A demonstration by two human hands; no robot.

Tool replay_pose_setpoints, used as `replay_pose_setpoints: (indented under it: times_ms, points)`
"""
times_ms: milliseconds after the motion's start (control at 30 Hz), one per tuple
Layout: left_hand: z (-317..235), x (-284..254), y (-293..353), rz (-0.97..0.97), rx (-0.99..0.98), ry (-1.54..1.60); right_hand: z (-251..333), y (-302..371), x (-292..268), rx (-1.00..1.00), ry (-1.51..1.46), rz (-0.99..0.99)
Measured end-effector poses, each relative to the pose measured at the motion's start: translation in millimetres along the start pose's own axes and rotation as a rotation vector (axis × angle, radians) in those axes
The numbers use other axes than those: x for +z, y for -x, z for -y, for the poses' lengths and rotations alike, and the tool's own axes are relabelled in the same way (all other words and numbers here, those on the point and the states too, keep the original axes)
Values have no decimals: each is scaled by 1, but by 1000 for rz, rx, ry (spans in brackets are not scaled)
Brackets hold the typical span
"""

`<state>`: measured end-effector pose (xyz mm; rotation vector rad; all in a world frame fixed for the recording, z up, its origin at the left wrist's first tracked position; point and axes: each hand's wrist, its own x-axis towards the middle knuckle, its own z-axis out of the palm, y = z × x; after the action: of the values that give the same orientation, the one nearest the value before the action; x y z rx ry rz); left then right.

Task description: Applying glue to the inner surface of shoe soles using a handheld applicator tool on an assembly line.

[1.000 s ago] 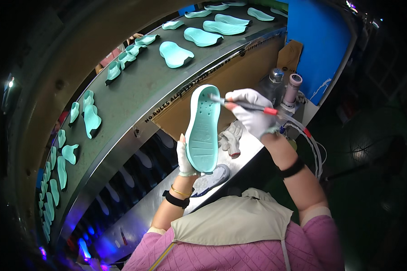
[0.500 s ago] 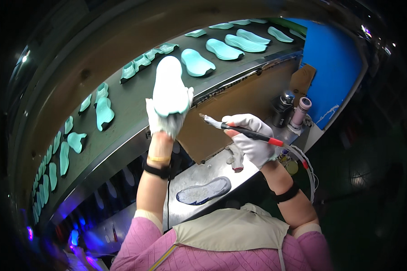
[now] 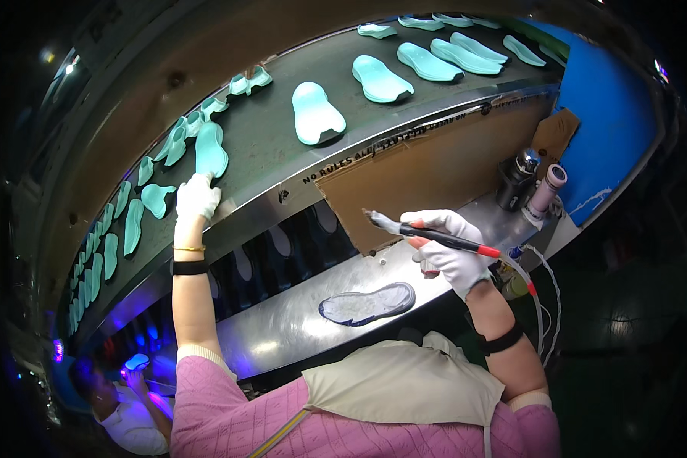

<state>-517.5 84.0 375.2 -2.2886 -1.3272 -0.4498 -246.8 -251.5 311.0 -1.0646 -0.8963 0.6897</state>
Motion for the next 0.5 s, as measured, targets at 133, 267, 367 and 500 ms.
replay_pose_setpoints:
  times_ms: [133, 267, 367, 500]
  points:
    - [-2, -15, 37, -203, 175, 388, -1, 3, -1, 131, -44, 0]
    - [-5, -48, 68, -514, -91, 1110, 1, 3, -9, 34, -123, -23]
    - [-20, -88, 71, -748, -209, 1962, 9, 6, -16, 49, -202, -70]
    - [-27, -80, 67, -27, 498, 2600, 15, 14, -12, 76, -274, -97]
